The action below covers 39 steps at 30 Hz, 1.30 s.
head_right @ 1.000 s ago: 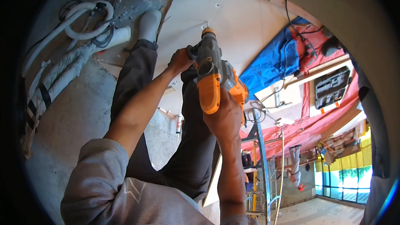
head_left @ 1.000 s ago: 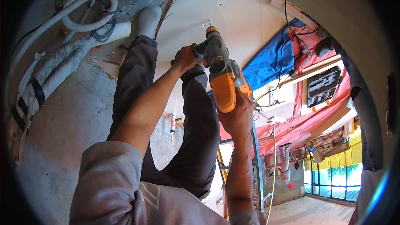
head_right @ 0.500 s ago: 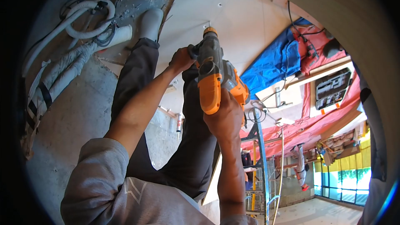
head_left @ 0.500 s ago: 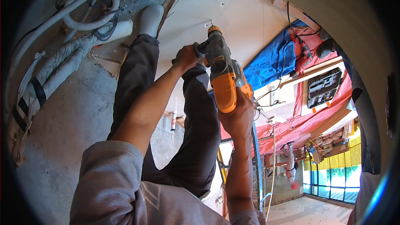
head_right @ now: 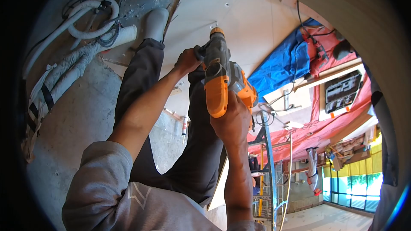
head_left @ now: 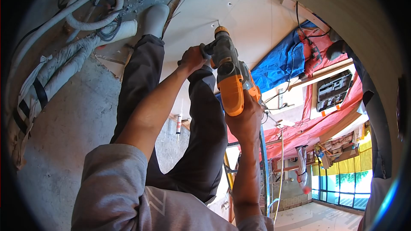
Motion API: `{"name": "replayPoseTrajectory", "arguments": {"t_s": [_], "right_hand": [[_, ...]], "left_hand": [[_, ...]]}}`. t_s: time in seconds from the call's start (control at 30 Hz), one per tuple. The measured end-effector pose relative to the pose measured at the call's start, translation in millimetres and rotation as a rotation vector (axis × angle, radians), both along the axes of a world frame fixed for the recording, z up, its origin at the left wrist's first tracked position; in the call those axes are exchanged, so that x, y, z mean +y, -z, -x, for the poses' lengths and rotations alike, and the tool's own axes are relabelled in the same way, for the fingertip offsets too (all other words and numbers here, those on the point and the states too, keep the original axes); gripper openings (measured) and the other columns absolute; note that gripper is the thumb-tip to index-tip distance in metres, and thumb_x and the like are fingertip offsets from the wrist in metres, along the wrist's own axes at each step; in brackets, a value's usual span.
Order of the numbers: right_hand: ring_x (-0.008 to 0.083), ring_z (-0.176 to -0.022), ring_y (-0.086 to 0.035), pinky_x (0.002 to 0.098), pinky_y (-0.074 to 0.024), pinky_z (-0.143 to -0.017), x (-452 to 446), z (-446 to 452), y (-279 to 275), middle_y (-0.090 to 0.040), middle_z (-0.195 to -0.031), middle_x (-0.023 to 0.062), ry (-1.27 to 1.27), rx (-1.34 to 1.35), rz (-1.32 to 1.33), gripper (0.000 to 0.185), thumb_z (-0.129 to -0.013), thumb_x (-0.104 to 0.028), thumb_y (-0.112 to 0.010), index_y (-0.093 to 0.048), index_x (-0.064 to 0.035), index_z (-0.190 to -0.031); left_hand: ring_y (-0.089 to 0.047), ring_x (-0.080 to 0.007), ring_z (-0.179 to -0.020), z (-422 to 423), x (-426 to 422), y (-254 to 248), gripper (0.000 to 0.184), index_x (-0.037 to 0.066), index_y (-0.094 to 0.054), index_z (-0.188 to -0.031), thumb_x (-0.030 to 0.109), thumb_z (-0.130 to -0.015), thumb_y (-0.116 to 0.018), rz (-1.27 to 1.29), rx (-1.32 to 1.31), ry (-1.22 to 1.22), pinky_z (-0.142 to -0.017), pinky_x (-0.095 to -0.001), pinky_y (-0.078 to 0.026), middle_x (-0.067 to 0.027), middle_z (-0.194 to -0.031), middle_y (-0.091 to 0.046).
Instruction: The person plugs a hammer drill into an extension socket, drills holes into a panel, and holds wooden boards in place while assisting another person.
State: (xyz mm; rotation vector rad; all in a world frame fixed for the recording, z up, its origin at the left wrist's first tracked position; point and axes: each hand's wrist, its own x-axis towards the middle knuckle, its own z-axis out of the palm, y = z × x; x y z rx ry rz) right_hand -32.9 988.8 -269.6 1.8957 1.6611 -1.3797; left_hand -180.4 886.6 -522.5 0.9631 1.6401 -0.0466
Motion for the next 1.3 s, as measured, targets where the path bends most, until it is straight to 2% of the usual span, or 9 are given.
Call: {"name": "replayPoseTrajectory", "arguments": {"t_s": [0.07, 0.77, 0.87, 0.97, 1.07, 1.23, 1.3], "right_hand": [[0.0405, -0.069, -0.06, 0.0471, -0.0476, -0.062, -1, 1, 1, -0.061, -0.074, 0.016, 0.026, 0.023, -0.033, 0.017, -0.07, -0.009, -0.067, -0.053, -0.0049, -0.08], [0.0406, -0.072, -0.061, 0.0471, -0.0476, -0.063, 10, 0, 2, -0.062, -0.075, 0.0172, 0.001, 0.03, -0.027, 0.015, -0.072, -0.006, -0.064, -0.056, -0.0041, -0.084], [0.04, -0.078, -0.064, 0.0424, -0.0515, -0.068, 9, 0, -3, -0.065, -0.081, 0.0193, -0.031, 0.02, 0.02, 0.024, -0.072, -0.005, -0.068, -0.06, -0.0011, -0.094], [0.041, -0.073, -0.06, 0.0467, -0.0477, -0.064, 2, 0, 0, -0.062, -0.077, 0.0167, 0.018, 0.018, -0.009, 0.015, -0.072, -0.006, -0.065, -0.056, -0.0043, -0.085], [0.0409, -0.073, -0.06, 0.0465, -0.0481, -0.065, 3, -2, 1, -0.062, -0.078, 0.0169, 0.083, 0.053, -0.005, 0.016, -0.072, -0.005, -0.064, -0.057, -0.0045, -0.085], [0.0405, -0.074, -0.061, 0.0464, -0.0489, -0.066, 2, -7, 2, -0.062, -0.078, 0.0172, 0.043, 0.037, -0.01, 0.015, -0.072, -0.005, -0.064, -0.057, -0.0041, -0.085], [0.0404, -0.074, -0.061, 0.0465, -0.0488, -0.065, -1, -5, 1, -0.062, -0.077, 0.017, 0.051, 0.049, -0.006, 0.015, -0.072, -0.005, -0.064, -0.057, -0.0041, -0.085]], "left_hand": [[-0.063, -0.0407, -0.088, 0, 0, 0, 0.023, 0.004, -0.06, -0.091, 0.023, -0.079, -0.063, 0.008, -0.004, 0.002, -0.074, -0.0464, -0.052, -0.0219, -0.087, -0.066], [-0.063, -0.0411, -0.086, -3, 9, 1, 0.026, 0.003, -0.06, -0.091, 0.027, -0.08, -0.062, 0.045, 0.015, 0.006, -0.073, -0.0468, -0.052, -0.0221, -0.085, -0.066], [-0.063, -0.0409, -0.087, -2, -3, 10, 0.026, 0.003, -0.06, -0.091, 0.027, -0.08, -0.062, -0.001, 0.001, 0.009, -0.073, -0.0467, -0.052, -0.022, -0.085, -0.066], [-0.064, -0.0398, -0.087, -4, -1, 6, 0.025, 0.004, -0.06, -0.092, 0.025, -0.079, -0.063, -0.016, -0.015, 0.015, -0.074, -0.0462, -0.052, -0.0216, -0.086, -0.067], [-0.065, -0.0378, -0.089, 0, 8, 0, 0.024, 0.005, -0.061, -0.092, 0.023, -0.077, -0.064, 0.052, 0.023, 0.034, -0.076, -0.0451, -0.053, -0.0206, -0.089, -0.067], [-0.065, -0.0377, -0.09, -3, 13, -4, 0.024, 0.005, -0.061, -0.092, 0.024, -0.077, -0.063, 0.081, 0.027, 0.04, -0.076, -0.0455, -0.053, -0.0205, -0.09, -0.067], [-0.064, -0.0406, -0.089, -1, 6, -1, 0.025, 0.003, -0.06, -0.093, 0.024, -0.079, -0.061, 0.046, 0.014, 0.036, -0.075, -0.0464, -0.052, -0.0227, -0.089, -0.066]]}}
